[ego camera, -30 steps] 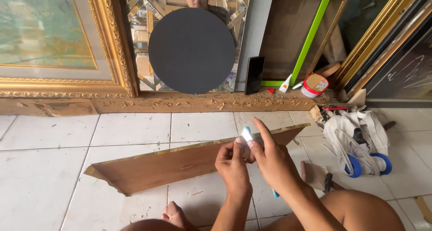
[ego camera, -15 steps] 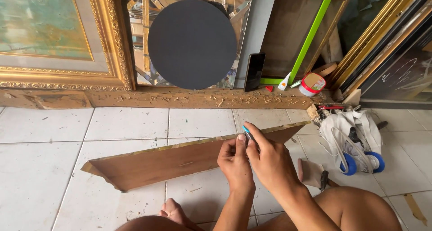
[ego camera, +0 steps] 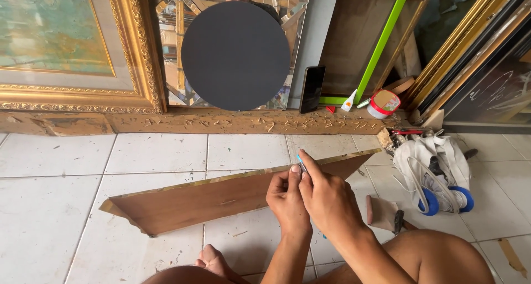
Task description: A person is manually securing a canvas print of 'The Last Supper' to a wooden backing board using a small hand tool to insert fasteners along the edges.
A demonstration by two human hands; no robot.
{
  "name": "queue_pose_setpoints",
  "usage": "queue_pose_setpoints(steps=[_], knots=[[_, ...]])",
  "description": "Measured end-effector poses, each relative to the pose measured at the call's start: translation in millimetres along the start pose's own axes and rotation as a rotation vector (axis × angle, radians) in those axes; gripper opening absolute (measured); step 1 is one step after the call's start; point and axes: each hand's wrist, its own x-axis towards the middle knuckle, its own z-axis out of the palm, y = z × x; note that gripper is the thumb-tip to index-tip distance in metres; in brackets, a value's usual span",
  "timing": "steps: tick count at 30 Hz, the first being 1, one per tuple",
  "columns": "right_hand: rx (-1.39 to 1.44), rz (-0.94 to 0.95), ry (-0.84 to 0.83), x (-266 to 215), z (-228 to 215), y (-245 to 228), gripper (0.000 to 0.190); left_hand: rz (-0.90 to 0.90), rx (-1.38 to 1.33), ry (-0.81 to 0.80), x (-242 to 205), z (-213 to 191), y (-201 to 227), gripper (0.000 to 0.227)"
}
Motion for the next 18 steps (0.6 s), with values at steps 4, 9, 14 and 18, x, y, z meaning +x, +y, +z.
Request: queue_pose_setpoints(steps=[4, 9, 14, 18], knots=[[0.020, -0.037, 0.005, 2, 1, 1, 0.057, 0.004, 0.002, 0.014, 2, 1, -2, 0.021], [0.062, -0.022, -0.018, 6, 4, -2, 0.052, 0.040, -0.009, -0.001, 7, -1, -9, 0.022], [0.093, 0.053, -0.079, 4, -1, -6, 0.047, 0.029, 0.000, 0.001, -3, 0, 3, 0.024], [0.054, 0.076, -0.133, 10, -3, -7, 0.045, 0.084, 0.022, -0.015, 6, 1, 2, 0.024]])
